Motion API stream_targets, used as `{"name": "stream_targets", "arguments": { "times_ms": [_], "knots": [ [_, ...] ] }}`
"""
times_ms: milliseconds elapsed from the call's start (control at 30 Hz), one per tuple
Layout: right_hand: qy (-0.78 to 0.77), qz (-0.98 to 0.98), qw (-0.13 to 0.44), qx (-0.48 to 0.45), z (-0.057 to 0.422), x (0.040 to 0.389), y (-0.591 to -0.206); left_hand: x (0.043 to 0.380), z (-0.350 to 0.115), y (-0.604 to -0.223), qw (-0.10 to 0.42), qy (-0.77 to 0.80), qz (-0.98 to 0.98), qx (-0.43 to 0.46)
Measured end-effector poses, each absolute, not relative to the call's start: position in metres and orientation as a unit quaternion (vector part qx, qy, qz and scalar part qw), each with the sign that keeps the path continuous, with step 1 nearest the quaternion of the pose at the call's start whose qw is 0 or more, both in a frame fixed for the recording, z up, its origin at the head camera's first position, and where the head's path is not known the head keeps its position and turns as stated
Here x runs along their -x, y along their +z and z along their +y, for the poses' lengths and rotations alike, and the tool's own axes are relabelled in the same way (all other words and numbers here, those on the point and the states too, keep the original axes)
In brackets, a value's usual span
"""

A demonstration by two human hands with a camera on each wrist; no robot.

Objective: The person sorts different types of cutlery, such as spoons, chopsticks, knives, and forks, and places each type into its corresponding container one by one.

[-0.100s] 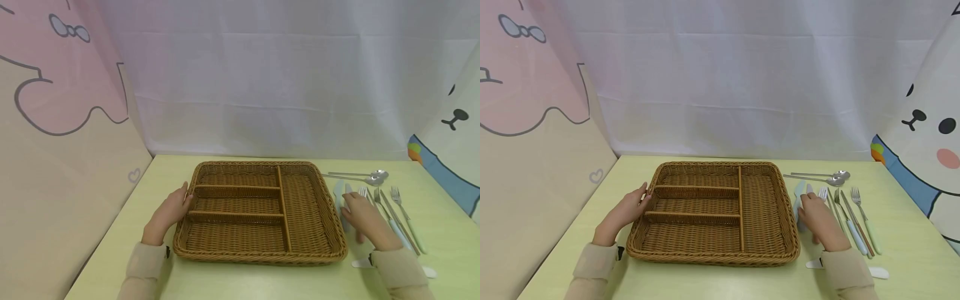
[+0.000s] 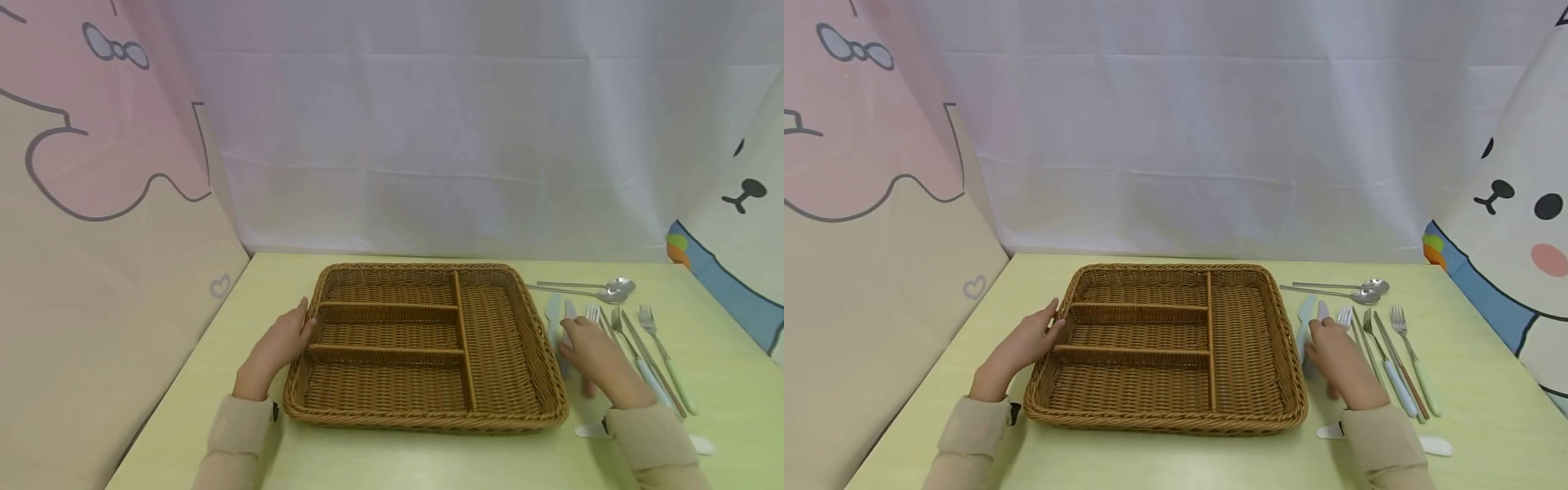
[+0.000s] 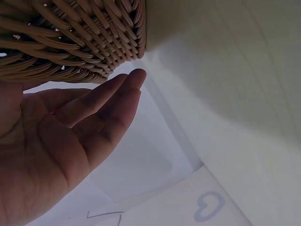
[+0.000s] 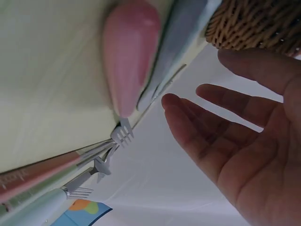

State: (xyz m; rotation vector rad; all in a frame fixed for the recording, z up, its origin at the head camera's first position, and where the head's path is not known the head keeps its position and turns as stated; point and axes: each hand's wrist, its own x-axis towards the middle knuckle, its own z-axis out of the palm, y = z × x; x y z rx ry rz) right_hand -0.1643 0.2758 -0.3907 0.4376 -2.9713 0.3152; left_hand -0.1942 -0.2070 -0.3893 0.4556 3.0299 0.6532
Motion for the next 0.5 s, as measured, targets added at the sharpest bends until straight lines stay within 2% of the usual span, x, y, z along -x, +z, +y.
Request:
{"name": "stream_targets", "arguments": {
  "times_ms": [500],
  "knots": [
    [0.161,-0.982,-0.06,-0.076,0.281,0.172,-0.404,0.198,-0.201,-0.393,0.015,0.227,0.964,-0.135]
  ]
}}
